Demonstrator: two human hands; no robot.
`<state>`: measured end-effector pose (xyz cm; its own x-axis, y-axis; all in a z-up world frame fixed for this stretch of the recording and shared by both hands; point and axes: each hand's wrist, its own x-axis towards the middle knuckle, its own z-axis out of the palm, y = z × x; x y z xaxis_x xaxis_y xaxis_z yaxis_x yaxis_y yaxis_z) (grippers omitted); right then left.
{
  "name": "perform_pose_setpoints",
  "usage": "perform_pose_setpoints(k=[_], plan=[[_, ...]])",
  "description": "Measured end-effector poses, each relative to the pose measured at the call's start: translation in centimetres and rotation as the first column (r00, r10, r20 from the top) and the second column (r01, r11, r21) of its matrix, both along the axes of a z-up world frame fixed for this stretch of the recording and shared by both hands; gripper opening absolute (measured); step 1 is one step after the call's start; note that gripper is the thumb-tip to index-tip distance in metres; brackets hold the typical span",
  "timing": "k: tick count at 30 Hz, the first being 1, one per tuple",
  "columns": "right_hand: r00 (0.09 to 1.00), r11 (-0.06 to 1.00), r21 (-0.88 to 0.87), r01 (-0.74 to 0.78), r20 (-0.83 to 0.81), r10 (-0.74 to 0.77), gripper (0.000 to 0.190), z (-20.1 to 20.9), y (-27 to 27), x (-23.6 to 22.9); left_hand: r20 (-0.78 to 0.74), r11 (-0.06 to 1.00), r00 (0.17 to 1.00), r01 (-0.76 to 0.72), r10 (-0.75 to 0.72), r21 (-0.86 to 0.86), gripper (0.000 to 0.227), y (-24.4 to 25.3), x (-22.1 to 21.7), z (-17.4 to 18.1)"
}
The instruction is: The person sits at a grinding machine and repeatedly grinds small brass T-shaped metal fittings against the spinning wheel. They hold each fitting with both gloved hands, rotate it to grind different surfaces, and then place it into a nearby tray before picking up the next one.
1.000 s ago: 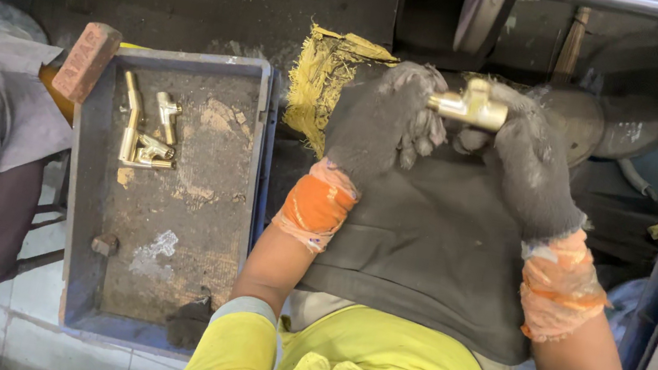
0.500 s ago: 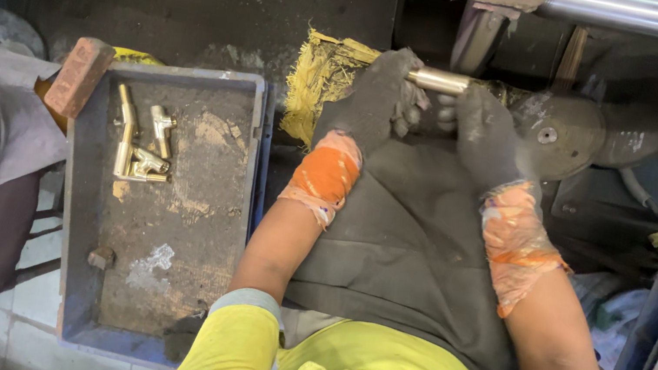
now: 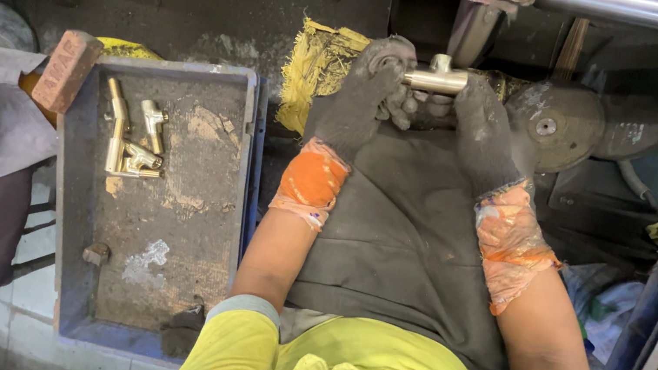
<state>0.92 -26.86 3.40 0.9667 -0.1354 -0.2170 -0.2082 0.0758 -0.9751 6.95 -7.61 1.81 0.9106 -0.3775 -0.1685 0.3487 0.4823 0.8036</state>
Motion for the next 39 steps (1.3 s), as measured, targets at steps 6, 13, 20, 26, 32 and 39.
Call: perform_pose_setpoints(k=[6,13,20,26,32,39], plan=[[0.965,0.935,-0.347,-0.069,0.215,0.151,0.032,2.0,0.5,0.1,-0.17,0.988,0.985,0.018,0.008,0.155,0.03,-0.6,0.9,0.5],[0.997,0.993,-0.095,0.074,-0.024,-0.077,0.031,0.3,1.2,0.9,-0.189,0.999,0.982,-0.01,0.004,-0.033,0.028,-1.0,2.4,-2.0],[0.965,0.973,0.015,0.23,-0.137,-0.226,0.034,-2.7,0.4,1.0,-0.19,0.99,0.98,-0.08,0.057,-0.114,0.026,-1.5,3.1,-3.5],[0.997,0.978,-0.199,0.071,0.031,-0.066,0.032,-7.3,-0.1,1.8,-0.202,0.996,0.977,-0.051,0.064,0.07,0.024,-1.5,2.9,-2.5],[0.995,0.97,0.244,-0.022,0.102,-0.004,0.032,-8.9,0.2,2.3,-0.208,0.988,0.971,-0.09,0.116,0.128,0.02,-2.2,2.9,-2.3],[0.988,0.67,0.729,-0.139,0.061,0.139,0.041,-6.3,1.5,3.5,-0.079,0.954,0.989,-0.095,0.122,0.283,0.019,-2.9,2.0,0.0]])
